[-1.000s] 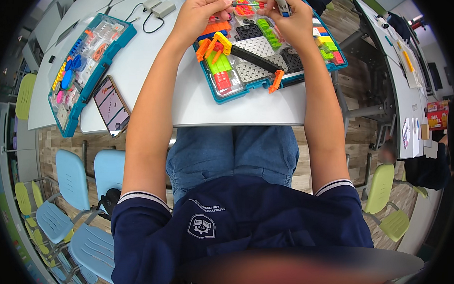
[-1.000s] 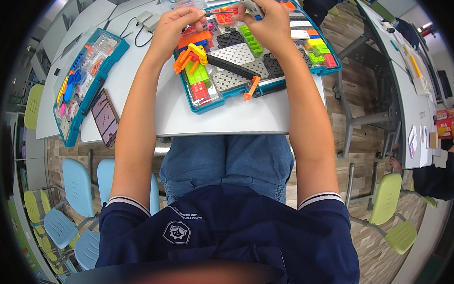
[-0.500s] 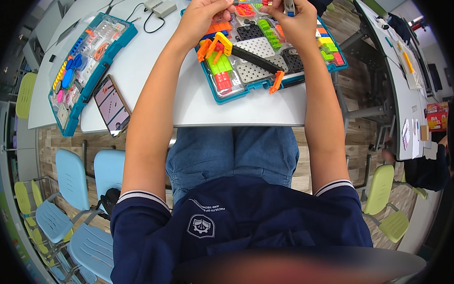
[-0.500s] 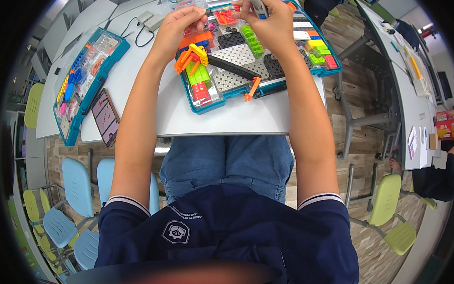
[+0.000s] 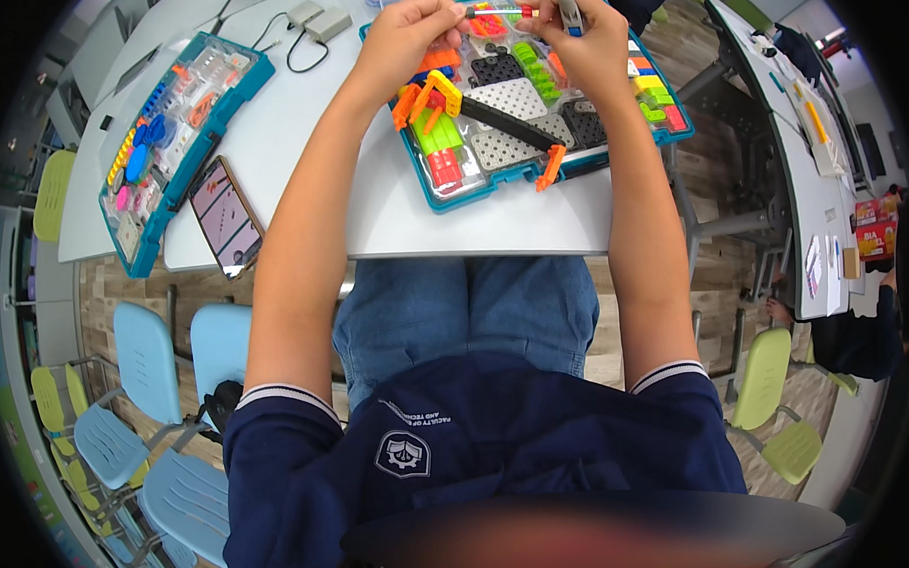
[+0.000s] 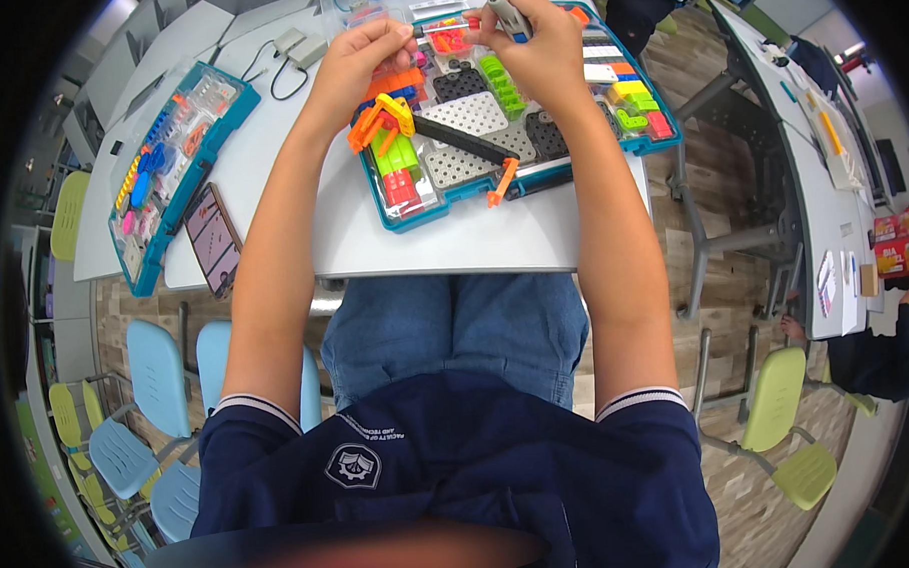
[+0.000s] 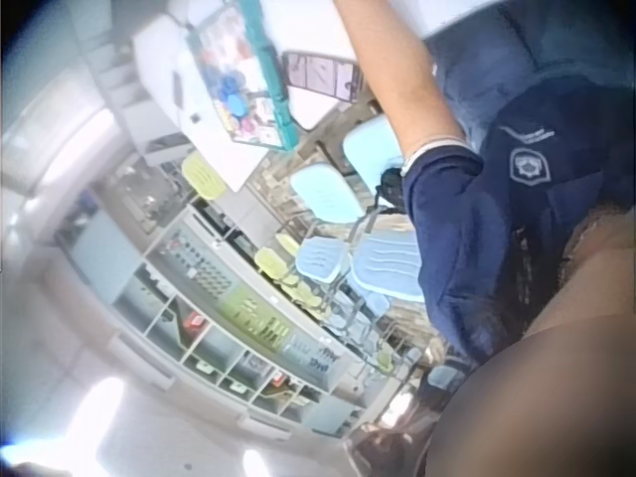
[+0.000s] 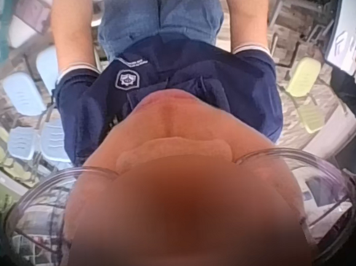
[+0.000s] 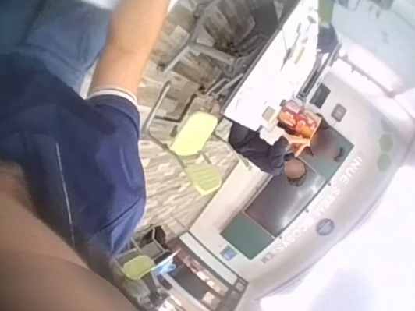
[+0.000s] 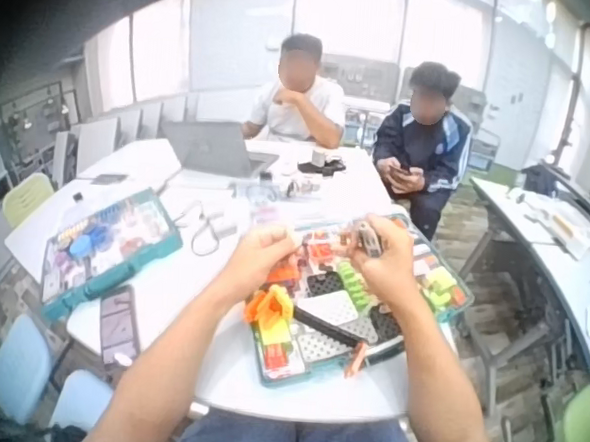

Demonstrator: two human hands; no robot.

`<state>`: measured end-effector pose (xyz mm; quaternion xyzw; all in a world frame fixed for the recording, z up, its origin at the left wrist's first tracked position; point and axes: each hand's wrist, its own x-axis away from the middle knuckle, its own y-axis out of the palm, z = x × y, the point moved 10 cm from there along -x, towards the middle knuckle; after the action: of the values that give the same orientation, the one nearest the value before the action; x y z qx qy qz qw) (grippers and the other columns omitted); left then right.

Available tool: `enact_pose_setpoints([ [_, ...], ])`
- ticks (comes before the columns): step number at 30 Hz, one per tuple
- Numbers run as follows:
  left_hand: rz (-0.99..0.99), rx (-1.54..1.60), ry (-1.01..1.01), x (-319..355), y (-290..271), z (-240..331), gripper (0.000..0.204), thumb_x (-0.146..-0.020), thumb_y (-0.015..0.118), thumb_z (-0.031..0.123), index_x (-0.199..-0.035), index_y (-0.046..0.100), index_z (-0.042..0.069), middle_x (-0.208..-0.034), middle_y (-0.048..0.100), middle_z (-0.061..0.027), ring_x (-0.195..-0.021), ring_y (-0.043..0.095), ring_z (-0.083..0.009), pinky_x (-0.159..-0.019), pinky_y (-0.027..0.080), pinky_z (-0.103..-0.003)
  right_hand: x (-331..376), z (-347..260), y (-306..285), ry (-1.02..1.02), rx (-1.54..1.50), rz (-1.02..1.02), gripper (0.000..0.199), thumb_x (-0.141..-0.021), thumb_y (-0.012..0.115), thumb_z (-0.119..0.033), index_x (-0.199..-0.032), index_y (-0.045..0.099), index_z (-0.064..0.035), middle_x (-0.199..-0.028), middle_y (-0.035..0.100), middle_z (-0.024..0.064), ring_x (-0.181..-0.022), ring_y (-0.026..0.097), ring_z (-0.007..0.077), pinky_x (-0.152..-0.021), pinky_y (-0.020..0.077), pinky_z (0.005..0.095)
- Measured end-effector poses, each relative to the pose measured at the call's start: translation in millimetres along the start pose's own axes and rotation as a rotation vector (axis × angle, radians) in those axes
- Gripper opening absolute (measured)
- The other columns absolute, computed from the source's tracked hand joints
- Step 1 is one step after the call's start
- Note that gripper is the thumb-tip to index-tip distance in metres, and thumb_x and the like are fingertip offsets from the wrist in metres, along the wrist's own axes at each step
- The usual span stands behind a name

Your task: The person assembles a small mechanical device from a colorful plastic kit on a white table. They connect various colored pieces, including orange, green, and black components, and occasionally reference a smartphone placed nearby. The assembly progresses through multiple steps, with the person handling and joining different parts to form a cohesive structure.

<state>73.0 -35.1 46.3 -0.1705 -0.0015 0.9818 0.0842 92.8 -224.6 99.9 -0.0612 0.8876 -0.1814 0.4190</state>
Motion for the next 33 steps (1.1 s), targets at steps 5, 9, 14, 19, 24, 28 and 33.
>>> enact_pose_setpoints([
  [5,0.062,-0.158,0.008,2,3,7,0.026,-0.103,0.063,0.025,-0.101,0.072,0.001,-0.085,0.069,-0.0014,-0.081,0.064,-0.0067,-0.076,0.054,-0.023,-4,7,7,-0.027,-0.028,-0.041,0.019,-0.080,0.084,-0.003,-0.090,0.069,-0.0042,-0.079,0.072,0.0050,-0.077,0.068,0.0113,-0.074,0.0534,0.0272],
  [9,0.074,-0.249,0.028,3,4,11,0.026,-0.103,0.063,0.024,-0.103,0.072,0.000,-0.089,0.071,-0.0025,-0.082,0.064,-0.0074,-0.077,0.054,-0.024,-3,-2,1,-0.039,-0.040,-0.003,0.020,-0.079,0.084,-0.002,-0.093,0.070,-0.0046,-0.087,0.076,0.0050,-0.084,0.072,0.0120,-0.077,0.0554,0.0276],
  [14,0.069,-0.210,0.011,4,3,12,0.025,-0.104,0.062,0.024,-0.105,0.071,0.001,-0.092,0.068,0.0004,-0.085,0.061,-0.0052,-0.083,0.052,-0.023,-2,-13,1,-0.041,0.001,-0.043,0.024,-0.078,0.084,-0.002,-0.099,0.073,-0.0067,-0.096,0.078,0.0033,-0.088,0.074,0.0131,-0.080,0.0561,0.0276],
  [19,0.069,-0.158,0.019,3,2,9,0.025,-0.104,0.063,0.024,-0.105,0.071,0.000,-0.091,0.069,-0.0010,-0.083,0.061,-0.0059,-0.080,0.053,-0.023,-1,-14,3,-0.034,0.007,-0.038,0.025,-0.078,0.084,-0.003,-0.101,0.073,-0.0077,-0.096,0.078,0.0027,-0.089,0.074,0.0137,-0.080,0.0559,0.0273],
  [24,0.041,-0.129,0.032,0,2,6,0.025,-0.103,0.064,0.023,-0.105,0.071,-0.001,-0.092,0.072,-0.0037,-0.081,0.063,-0.0073,-0.075,0.055,-0.024,-1,-11,-1,0.001,0.007,0.012,0.018,-0.074,0.081,0.002,-0.088,0.070,-0.0022,-0.081,0.072,0.0062,-0.072,0.064,0.0139,-0.068,0.0508,0.0300],
  [28,0.047,-0.130,0.019,2,3,5,0.025,-0.103,0.064,0.023,-0.105,0.071,-0.001,-0.091,0.071,-0.0034,-0.078,0.063,-0.0073,-0.074,0.054,-0.024,-2,-4,2,0.050,-0.092,0.029,0.022,-0.074,0.085,-0.002,-0.092,0.072,-0.0024,-0.078,0.070,0.0037,-0.070,0.062,0.0111,-0.066,0.0498,0.0285],
  [33,0.102,-0.219,0.088,3,2,13,0.025,-0.103,0.064,0.023,-0.105,0.072,0.000,-0.090,0.073,-0.0037,-0.078,0.065,-0.0075,-0.073,0.054,-0.024,2,15,6,0.187,-0.033,-0.046,0.019,-0.080,0.082,-0.002,-0.096,0.073,-0.0032,-0.077,0.068,0.0006,-0.066,0.058,0.0067,-0.061,0.0463,0.0255],
])
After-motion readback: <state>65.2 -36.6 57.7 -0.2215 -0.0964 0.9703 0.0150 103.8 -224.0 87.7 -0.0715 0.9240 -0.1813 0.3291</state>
